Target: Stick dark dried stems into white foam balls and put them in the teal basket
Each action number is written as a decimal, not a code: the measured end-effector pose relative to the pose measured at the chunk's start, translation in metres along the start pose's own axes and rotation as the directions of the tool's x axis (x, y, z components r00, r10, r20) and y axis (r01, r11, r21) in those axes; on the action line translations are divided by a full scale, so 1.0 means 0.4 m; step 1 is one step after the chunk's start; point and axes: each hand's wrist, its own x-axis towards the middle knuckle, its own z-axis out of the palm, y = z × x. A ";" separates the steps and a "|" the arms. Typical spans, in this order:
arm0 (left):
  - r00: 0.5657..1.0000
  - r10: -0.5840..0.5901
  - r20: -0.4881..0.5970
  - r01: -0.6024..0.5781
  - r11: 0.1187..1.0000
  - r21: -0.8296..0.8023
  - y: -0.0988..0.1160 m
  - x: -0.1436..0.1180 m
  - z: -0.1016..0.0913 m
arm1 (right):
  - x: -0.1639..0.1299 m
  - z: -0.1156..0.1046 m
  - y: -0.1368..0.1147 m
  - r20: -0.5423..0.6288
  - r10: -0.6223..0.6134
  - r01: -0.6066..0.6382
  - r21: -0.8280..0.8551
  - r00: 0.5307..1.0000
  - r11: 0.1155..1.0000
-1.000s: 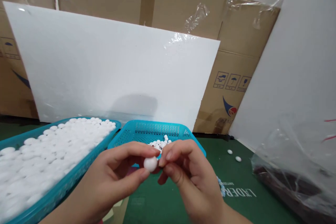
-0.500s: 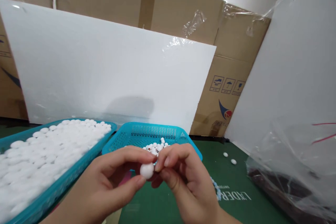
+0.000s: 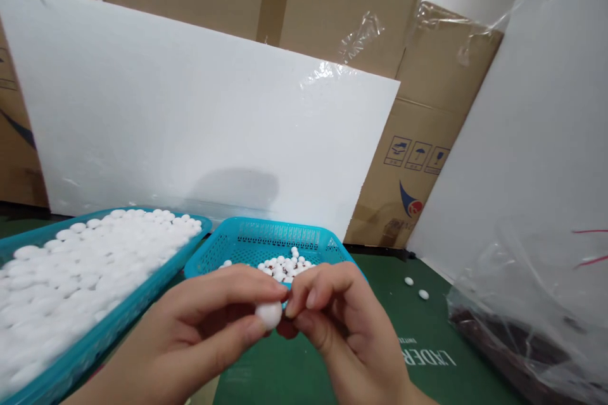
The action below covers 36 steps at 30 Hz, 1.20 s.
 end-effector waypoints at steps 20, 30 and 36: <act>0.998 -0.070 -0.002 0.069 0.987 -0.146 -0.002 -0.017 0.001 | 0.004 -0.009 0.007 0.133 -0.188 0.208 -0.162 0.973 0.965; 0.993 0.062 0.100 -0.068 0.996 0.059 0.012 -0.007 0.004 | 0.026 -0.042 -0.029 0.314 -0.191 0.279 -0.268 0.930 0.922; 0.995 0.042 0.089 -0.050 0.994 0.093 0.015 -0.006 0.005 | 0.023 -0.035 -0.024 0.303 -0.272 0.374 -0.359 0.913 0.855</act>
